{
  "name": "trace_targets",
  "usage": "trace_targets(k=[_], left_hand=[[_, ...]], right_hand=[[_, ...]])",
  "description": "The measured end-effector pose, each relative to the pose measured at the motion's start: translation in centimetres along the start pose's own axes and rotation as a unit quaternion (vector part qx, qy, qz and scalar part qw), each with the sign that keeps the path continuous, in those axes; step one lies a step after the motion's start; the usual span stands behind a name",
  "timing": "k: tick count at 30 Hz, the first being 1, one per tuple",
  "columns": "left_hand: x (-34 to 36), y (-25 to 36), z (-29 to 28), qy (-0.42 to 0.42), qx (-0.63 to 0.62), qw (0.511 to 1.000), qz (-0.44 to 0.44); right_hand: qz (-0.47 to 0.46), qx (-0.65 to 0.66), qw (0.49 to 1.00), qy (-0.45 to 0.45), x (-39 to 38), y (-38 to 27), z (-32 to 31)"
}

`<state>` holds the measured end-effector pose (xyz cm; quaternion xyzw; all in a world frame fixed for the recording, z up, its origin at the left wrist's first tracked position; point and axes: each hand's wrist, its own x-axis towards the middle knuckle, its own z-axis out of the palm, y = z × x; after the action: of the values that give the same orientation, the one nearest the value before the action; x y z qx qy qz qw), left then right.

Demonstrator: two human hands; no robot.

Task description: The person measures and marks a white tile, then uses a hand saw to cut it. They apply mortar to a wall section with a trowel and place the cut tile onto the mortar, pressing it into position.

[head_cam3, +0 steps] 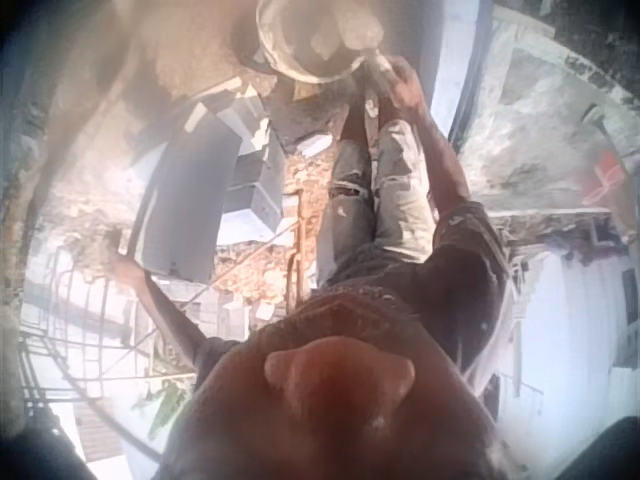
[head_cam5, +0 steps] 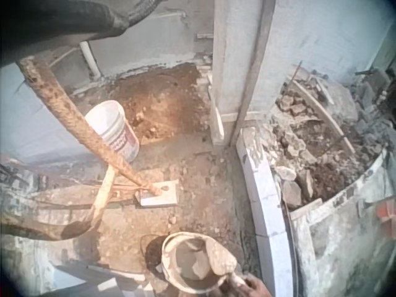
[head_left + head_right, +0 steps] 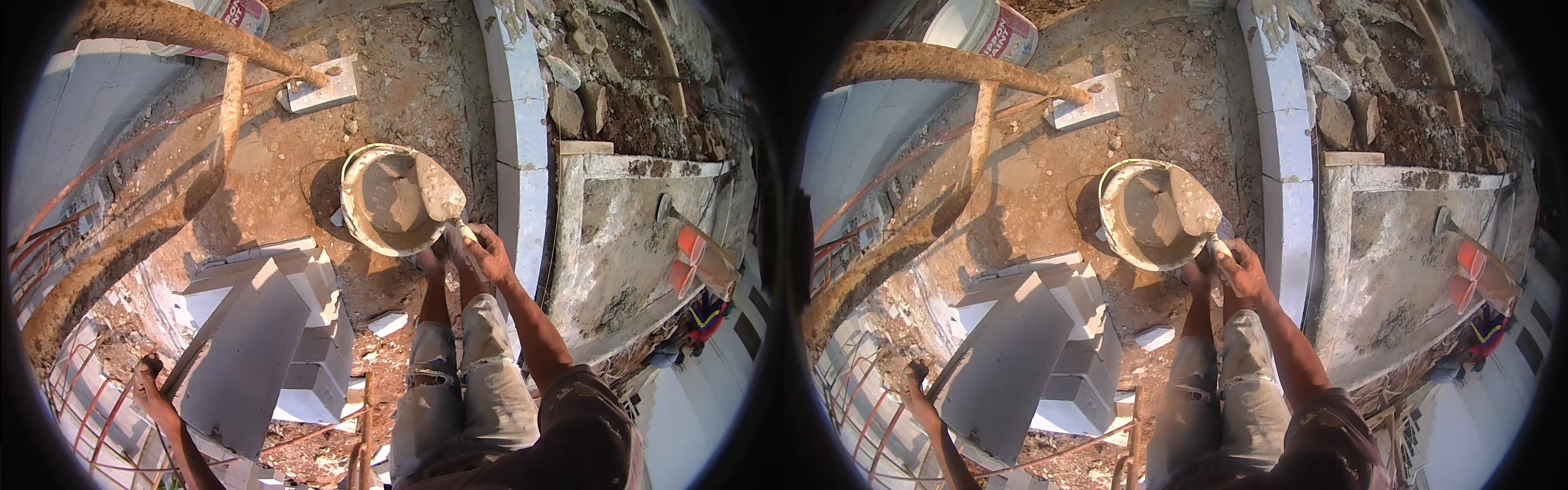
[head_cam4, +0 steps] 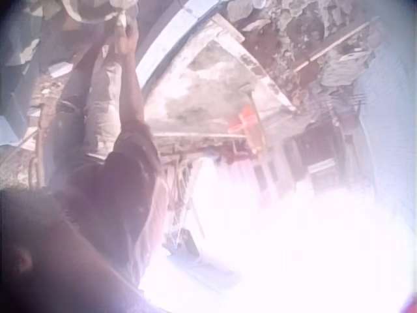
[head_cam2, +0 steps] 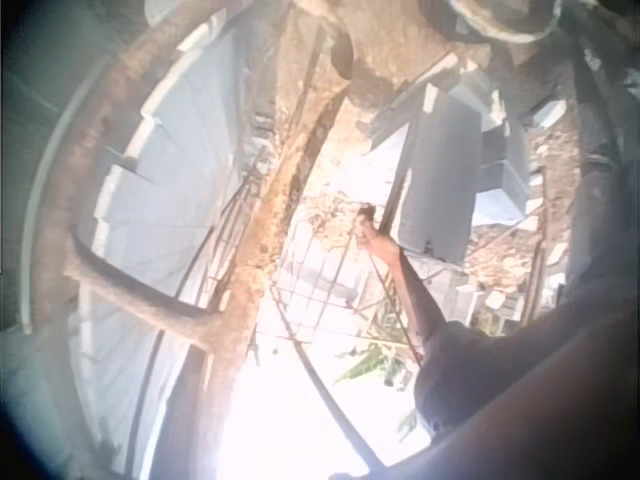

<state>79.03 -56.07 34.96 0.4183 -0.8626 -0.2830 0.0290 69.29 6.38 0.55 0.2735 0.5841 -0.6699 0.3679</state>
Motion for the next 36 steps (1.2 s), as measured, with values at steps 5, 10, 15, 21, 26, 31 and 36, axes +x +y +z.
trace_targets(k=[5,10,15,21,26,31,36], left_hand=[[0.1,-0.5,-1.0,0.026,0.043,0.998,-0.036],[0.7,0.5,-0.6,-0.003,0.013,0.999,-0.045],[1.9,-0.8,-1.4,-0.005,-0.012,0.999,-0.040],[1.0,-1.1,-2.3,-0.032,0.010,0.999,-0.015],[1.0,-0.9,-2.1,-0.016,0.019,0.999,-0.037],[0.9,-0.2,-1.6,0.039,-0.011,0.996,-0.084],[2.5,-3.1,-4.6,-0.029,-0.020,0.996,-0.077]], right_hand=[[-0.151,0.034,0.979,0.132,5.7,-4.2,-4.6],[-0.269,-0.127,0.902,0.312,16.6,-12.8,-10.1],[-0.195,-0.431,0.767,0.434,22.4,-18.0,-14.2],[-0.151,-0.445,0.760,0.449,16.4,-10.5,-12.6],[-0.260,-0.423,0.719,0.486,17.2,-9.7,-15.0],[-0.191,-0.472,0.722,0.470,20.8,-14.4,-15.6],[-0.216,-0.473,0.718,0.462,25.5,-18.4,-16.0]])
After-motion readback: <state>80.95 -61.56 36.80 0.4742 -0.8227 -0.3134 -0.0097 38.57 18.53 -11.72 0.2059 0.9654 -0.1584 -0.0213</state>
